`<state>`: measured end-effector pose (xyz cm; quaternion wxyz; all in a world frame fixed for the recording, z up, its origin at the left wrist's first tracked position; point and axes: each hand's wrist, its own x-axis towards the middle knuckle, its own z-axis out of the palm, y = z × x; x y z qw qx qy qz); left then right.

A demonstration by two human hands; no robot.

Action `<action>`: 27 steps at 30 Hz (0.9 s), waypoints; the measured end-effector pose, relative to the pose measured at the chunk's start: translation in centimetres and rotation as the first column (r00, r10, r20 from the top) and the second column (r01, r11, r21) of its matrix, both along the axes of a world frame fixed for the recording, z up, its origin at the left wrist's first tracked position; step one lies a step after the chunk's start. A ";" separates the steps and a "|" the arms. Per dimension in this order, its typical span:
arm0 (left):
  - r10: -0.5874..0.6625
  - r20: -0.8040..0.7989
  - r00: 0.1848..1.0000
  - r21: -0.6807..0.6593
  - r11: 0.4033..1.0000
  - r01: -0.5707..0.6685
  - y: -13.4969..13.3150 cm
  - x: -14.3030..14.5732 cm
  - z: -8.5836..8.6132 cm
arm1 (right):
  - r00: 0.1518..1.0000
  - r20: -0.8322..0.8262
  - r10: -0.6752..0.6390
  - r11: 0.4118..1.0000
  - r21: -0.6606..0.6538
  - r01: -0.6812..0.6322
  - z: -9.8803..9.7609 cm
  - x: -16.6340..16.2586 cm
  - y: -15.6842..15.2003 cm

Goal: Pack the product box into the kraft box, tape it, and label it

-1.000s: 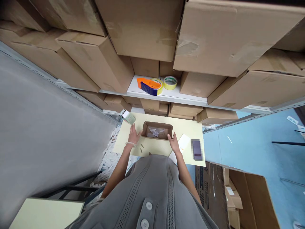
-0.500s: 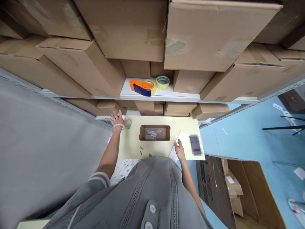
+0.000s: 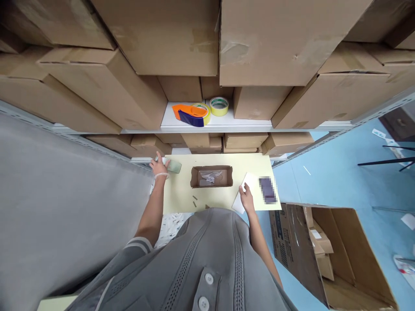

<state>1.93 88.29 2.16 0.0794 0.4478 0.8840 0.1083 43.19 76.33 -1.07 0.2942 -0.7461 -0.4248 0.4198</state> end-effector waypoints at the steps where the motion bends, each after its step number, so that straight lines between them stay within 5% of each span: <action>1: 0.025 0.026 0.999 0.034 0.999 -0.026 -0.6 -0.2 0.3 | 1.000 -0.025 -0.014 1.000 -0.011 0.014 0.7 -0.2 0.1; 7: 0.044 0.231 0.972 0.313 0.943 -0.117 -5.3 -1.2 4.5 | 0.991 -0.131 -0.027 0.996 0.083 0.038 5.3 -1.0 0.7; 14: -0.264 0.546 0.795 0.475 0.879 -0.034 -10.0 3.2 10.3 | 0.917 -0.322 0.234 0.957 0.241 -0.159 9.6 -5.4 2.8; 17: -0.308 0.652 0.692 0.413 0.911 0.017 -10.2 7.2 10.0 | 0.882 -0.319 0.348 0.922 0.285 -0.260 10.5 -7.5 3.4; 21: -0.228 0.758 0.612 0.300 0.954 -0.016 -9.9 11.8 7.5 | 0.933 -0.071 0.353 0.919 0.210 -0.333 10.3 -7.7 3.6; 27: -0.128 0.740 0.661 0.112 0.991 0.066 -9.3 14.6 5.0 | 0.904 0.283 0.319 0.945 -0.027 -0.325 9.1 -6.1 5.0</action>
